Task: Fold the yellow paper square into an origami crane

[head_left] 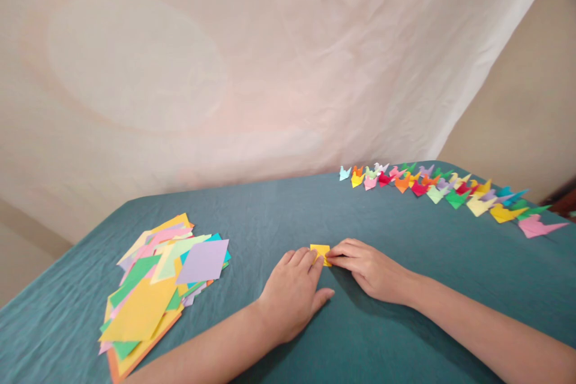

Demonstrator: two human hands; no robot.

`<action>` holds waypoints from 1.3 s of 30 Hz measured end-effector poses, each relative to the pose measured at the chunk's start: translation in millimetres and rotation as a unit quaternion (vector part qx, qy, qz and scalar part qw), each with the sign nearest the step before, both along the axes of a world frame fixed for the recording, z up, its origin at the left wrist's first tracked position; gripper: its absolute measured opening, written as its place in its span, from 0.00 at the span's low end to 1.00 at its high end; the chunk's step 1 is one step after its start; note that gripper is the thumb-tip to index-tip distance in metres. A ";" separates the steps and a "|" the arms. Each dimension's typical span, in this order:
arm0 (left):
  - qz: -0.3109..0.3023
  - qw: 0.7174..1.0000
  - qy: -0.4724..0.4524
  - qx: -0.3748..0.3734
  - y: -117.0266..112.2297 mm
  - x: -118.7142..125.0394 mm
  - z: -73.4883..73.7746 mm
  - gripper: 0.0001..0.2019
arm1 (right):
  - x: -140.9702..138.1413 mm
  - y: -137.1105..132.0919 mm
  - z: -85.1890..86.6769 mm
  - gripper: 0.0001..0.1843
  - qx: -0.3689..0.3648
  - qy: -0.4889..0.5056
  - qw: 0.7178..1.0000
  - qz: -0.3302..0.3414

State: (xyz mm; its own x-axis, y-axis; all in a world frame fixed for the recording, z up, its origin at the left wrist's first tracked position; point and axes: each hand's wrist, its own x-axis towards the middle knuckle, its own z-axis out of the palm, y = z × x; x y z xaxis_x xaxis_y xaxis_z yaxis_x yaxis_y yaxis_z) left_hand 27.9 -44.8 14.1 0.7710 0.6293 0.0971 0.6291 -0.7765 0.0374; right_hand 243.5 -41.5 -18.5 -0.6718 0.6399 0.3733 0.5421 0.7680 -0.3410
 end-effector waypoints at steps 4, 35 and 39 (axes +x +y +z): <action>-0.008 0.999 -0.038 -0.024 14.7 -1.9 -3.3 0.14 | 0.1 0.8 -1.0 0.20 0.002 -0.005 1.000 -0.003; 0.033 0.953 -0.253 -0.164 55.1 3.3 -24.8 0.04 | -1.7 0.9 0.3 0.20 0.007 -0.016 1.000 -0.009; 0.038 0.955 -0.246 -0.159 54.6 4.1 -24.5 0.03 | -1.8 -0.9 1.2 0.23 0.018 -0.013 1.000 -0.003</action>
State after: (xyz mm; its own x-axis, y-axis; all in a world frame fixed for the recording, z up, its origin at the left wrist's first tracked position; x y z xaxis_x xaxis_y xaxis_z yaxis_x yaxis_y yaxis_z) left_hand 32.0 9.8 -10.4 0.6325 0.7392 0.2313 0.5285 -0.6302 0.5688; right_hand 241.7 -42.4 -17.3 -0.6779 0.6299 0.3790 0.5549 0.7766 -0.2983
